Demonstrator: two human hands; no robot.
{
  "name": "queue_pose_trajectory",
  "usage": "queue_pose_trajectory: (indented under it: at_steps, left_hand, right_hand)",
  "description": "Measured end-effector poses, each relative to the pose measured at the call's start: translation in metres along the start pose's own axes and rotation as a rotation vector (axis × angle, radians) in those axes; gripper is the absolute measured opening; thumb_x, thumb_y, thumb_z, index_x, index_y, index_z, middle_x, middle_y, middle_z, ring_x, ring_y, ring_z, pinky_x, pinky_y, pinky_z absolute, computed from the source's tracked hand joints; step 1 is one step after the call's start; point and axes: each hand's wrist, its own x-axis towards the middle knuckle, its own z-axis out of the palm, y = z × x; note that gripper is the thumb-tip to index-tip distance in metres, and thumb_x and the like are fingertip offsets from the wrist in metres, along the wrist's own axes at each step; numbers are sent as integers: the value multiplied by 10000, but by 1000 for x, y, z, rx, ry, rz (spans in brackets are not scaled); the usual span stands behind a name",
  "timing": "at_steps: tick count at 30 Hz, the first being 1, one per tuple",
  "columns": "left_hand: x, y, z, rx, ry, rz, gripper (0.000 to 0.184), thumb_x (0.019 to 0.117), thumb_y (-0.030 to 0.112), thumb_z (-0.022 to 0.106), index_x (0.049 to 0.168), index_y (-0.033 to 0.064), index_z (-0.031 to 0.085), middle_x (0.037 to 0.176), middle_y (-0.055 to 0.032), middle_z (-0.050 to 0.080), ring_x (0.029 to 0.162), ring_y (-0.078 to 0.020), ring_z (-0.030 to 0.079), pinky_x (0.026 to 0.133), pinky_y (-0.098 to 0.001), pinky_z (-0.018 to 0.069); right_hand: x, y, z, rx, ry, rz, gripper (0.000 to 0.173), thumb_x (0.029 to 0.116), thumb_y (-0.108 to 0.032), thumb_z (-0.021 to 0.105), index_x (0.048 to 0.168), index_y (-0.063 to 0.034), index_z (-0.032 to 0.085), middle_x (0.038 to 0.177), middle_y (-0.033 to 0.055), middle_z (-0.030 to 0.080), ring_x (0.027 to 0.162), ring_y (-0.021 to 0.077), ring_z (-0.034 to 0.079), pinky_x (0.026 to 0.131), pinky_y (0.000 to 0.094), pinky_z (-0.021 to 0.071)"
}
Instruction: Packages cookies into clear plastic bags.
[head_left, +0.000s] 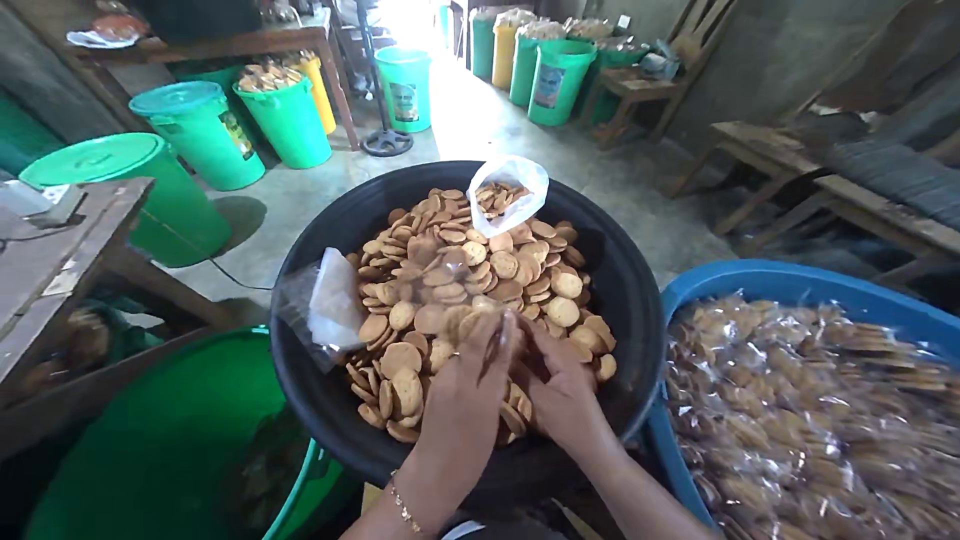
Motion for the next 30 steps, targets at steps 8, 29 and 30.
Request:
queue_pose_trajectory:
  at_steps: [8, 29, 30]
  left_hand:
    - [-18, 20, -10, -238, -30, 316, 277, 995, 53, 584, 1248, 125, 670, 1315, -107, 662, 958, -170, 711, 797, -269, 584]
    - [-25, -28, -17, -1670, 0, -635, 830, 878, 361, 784, 1542, 117, 348, 1408, -59, 603, 1173, -179, 663, 950, -369, 585]
    - [-23, -27, -22, -1436, 12, -642, 888, 909, 290, 744, 1585, 68, 213, 1491, -58, 512, 1222, -152, 627, 953, -330, 577]
  right_hand:
    - [15, 7, 0, 348, -34, 77, 592, 949, -39, 554, 1503, 73, 379, 1312, 170, 632, 943, 227, 731, 785, 361, 645]
    - [9, -35, -14, -409, -111, -357, 306, 1056, -282, 538, 1213, -81, 708, 1149, 12, 719, 998, 16, 673, 865, 183, 574]
    - [8, -34, -16, -527, -71, -437, 304, 1061, -254, 512, 1216, -94, 719, 1132, 46, 732, 992, 44, 677, 865, 199, 557]
